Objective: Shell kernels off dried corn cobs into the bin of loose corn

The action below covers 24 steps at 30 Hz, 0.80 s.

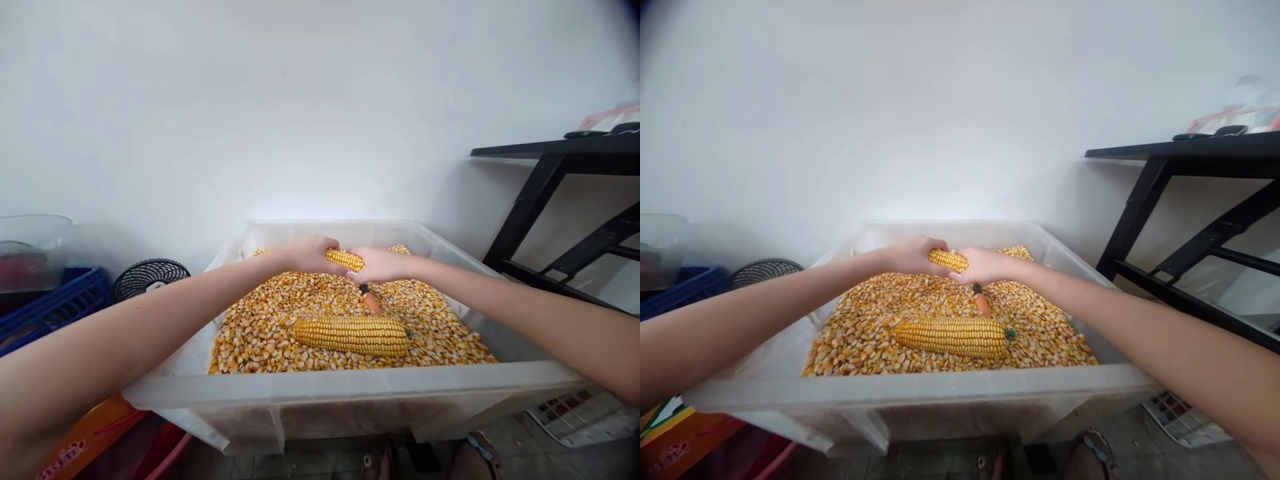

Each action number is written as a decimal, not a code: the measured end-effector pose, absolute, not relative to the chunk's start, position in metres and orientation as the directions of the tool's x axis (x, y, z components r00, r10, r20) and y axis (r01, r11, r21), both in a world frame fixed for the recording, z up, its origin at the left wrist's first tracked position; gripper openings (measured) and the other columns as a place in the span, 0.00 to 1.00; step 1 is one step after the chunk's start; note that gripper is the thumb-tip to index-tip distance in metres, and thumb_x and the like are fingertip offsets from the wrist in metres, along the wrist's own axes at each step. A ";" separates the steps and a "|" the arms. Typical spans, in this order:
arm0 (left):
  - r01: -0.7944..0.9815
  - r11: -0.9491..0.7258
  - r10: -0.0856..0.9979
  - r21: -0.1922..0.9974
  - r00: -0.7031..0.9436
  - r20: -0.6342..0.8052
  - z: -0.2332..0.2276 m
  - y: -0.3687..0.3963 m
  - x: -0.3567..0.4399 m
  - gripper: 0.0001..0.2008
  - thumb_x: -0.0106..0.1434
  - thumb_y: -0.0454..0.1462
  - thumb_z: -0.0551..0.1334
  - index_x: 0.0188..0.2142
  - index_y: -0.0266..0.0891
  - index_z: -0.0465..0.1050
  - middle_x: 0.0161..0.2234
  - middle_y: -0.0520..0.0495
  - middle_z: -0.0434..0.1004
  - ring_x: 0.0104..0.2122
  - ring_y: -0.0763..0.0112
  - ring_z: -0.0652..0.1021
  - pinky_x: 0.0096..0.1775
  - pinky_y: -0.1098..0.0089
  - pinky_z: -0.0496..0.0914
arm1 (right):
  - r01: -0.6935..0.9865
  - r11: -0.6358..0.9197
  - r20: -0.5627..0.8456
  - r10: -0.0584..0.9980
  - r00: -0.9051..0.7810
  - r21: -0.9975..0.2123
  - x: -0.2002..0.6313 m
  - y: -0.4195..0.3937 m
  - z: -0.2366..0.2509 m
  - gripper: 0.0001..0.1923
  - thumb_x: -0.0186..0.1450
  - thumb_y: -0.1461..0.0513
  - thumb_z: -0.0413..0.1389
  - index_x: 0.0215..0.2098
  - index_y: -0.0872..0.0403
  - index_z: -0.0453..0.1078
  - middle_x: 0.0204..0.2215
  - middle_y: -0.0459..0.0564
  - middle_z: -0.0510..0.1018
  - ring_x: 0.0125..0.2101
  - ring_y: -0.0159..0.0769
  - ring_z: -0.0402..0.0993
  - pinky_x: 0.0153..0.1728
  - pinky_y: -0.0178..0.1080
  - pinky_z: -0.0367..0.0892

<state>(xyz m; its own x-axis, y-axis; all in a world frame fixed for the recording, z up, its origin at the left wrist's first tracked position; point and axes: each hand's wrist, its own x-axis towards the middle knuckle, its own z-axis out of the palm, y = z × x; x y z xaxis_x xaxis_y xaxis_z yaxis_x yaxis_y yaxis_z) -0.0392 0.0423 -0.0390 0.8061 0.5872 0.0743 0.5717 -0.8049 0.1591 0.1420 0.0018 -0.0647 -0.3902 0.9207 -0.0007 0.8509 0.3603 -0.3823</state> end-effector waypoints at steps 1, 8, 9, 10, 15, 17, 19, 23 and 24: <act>0.573 -0.808 0.586 0.135 0.805 0.092 -0.040 0.041 -0.038 0.33 0.45 0.60 0.53 0.41 0.39 0.67 0.35 0.45 0.73 0.31 0.67 0.71 0.30 0.70 0.61 | 0.844 0.365 -0.002 0.917 -0.398 -0.393 0.142 0.001 -0.064 0.18 0.51 0.55 0.53 0.38 0.55 0.64 0.30 0.48 0.74 0.27 0.32 0.68 0.24 0.31 0.60; 0.561 -0.827 0.554 -0.025 0.823 0.125 -0.041 0.041 -0.037 0.30 0.46 0.56 0.57 0.43 0.39 0.66 0.31 0.46 0.72 0.28 0.67 0.70 0.27 0.70 0.59 | 0.827 0.365 -0.073 0.898 -0.434 -0.428 0.147 0.001 -0.056 0.21 0.46 0.63 0.56 0.39 0.54 0.62 0.30 0.47 0.72 0.25 0.30 0.66 0.20 0.30 0.58; 0.559 -0.829 0.553 -0.029 0.826 0.113 -0.040 0.042 -0.037 0.31 0.45 0.56 0.57 0.43 0.39 0.65 0.31 0.46 0.72 0.28 0.67 0.70 0.27 0.70 0.60 | 0.831 0.349 -0.095 0.899 -0.427 -0.433 0.149 0.002 -0.055 0.22 0.46 0.63 0.56 0.40 0.54 0.62 0.30 0.47 0.72 0.24 0.29 0.65 0.20 0.30 0.58; 0.555 -0.832 0.552 -0.011 0.829 0.093 -0.039 0.042 -0.038 0.32 0.44 0.56 0.58 0.44 0.39 0.65 0.32 0.46 0.72 0.28 0.67 0.70 0.28 0.70 0.60 | 0.831 0.339 -0.118 0.896 -0.428 -0.441 0.151 0.002 -0.054 0.22 0.47 0.63 0.56 0.41 0.54 0.61 0.30 0.47 0.72 0.24 0.29 0.65 0.20 0.30 0.58; 0.506 -0.830 0.514 0.235 0.857 -0.032 -0.034 0.044 -0.041 0.31 0.50 0.57 0.52 0.45 0.39 0.64 0.39 0.45 0.72 0.34 0.67 0.71 0.33 0.70 0.62 | 0.820 0.315 -0.153 0.889 -0.431 -0.478 0.156 0.003 -0.054 0.19 0.48 0.63 0.55 0.39 0.55 0.60 0.27 0.46 0.69 0.23 0.28 0.63 0.19 0.30 0.57; 0.505 -0.820 0.516 0.270 0.856 -0.033 -0.034 0.044 -0.042 0.30 0.52 0.56 0.51 0.45 0.38 0.63 0.41 0.44 0.71 0.36 0.66 0.70 0.35 0.70 0.62 | 0.818 0.305 -0.151 0.894 -0.423 -0.488 0.157 0.003 -0.055 0.19 0.48 0.63 0.55 0.39 0.55 0.60 0.26 0.45 0.68 0.22 0.27 0.63 0.18 0.30 0.56; 0.504 -0.820 0.518 0.272 0.855 -0.023 -0.035 0.044 -0.041 0.29 0.52 0.55 0.51 0.45 0.37 0.63 0.42 0.43 0.70 0.37 0.65 0.70 0.36 0.69 0.62 | 0.820 0.308 -0.150 0.893 -0.424 -0.483 0.158 0.003 -0.056 0.18 0.48 0.63 0.55 0.38 0.54 0.60 0.25 0.44 0.67 0.21 0.27 0.62 0.17 0.30 0.55; 0.466 -0.825 0.488 0.320 0.873 -0.013 -0.041 0.047 -0.042 0.27 0.52 0.53 0.54 0.44 0.37 0.61 0.40 0.45 0.69 0.36 0.66 0.69 0.34 0.70 0.62 | 0.840 0.349 -0.107 0.898 -0.426 -0.414 0.161 0.005 -0.054 0.16 0.47 0.64 0.54 0.36 0.55 0.61 0.27 0.45 0.69 0.24 0.28 0.64 0.20 0.30 0.57; 0.456 -0.825 0.480 0.333 0.877 -0.013 -0.043 0.048 -0.042 0.26 0.52 0.53 0.54 0.44 0.38 0.60 0.39 0.45 0.69 0.36 0.66 0.69 0.33 0.70 0.62 | 0.842 0.368 -0.091 0.896 -0.434 -0.395 0.161 0.006 -0.054 0.16 0.47 0.64 0.54 0.35 0.55 0.61 0.28 0.45 0.69 0.26 0.29 0.65 0.22 0.30 0.58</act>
<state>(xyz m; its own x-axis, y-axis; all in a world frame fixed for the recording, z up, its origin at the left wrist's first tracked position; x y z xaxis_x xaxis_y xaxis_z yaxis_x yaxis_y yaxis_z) -0.0420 0.0482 -0.0426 0.8774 0.4796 -0.0135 0.4561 -0.8251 0.3335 0.1607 0.0059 -0.0537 -0.4339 0.8964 -0.0908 0.8420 0.3676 -0.3949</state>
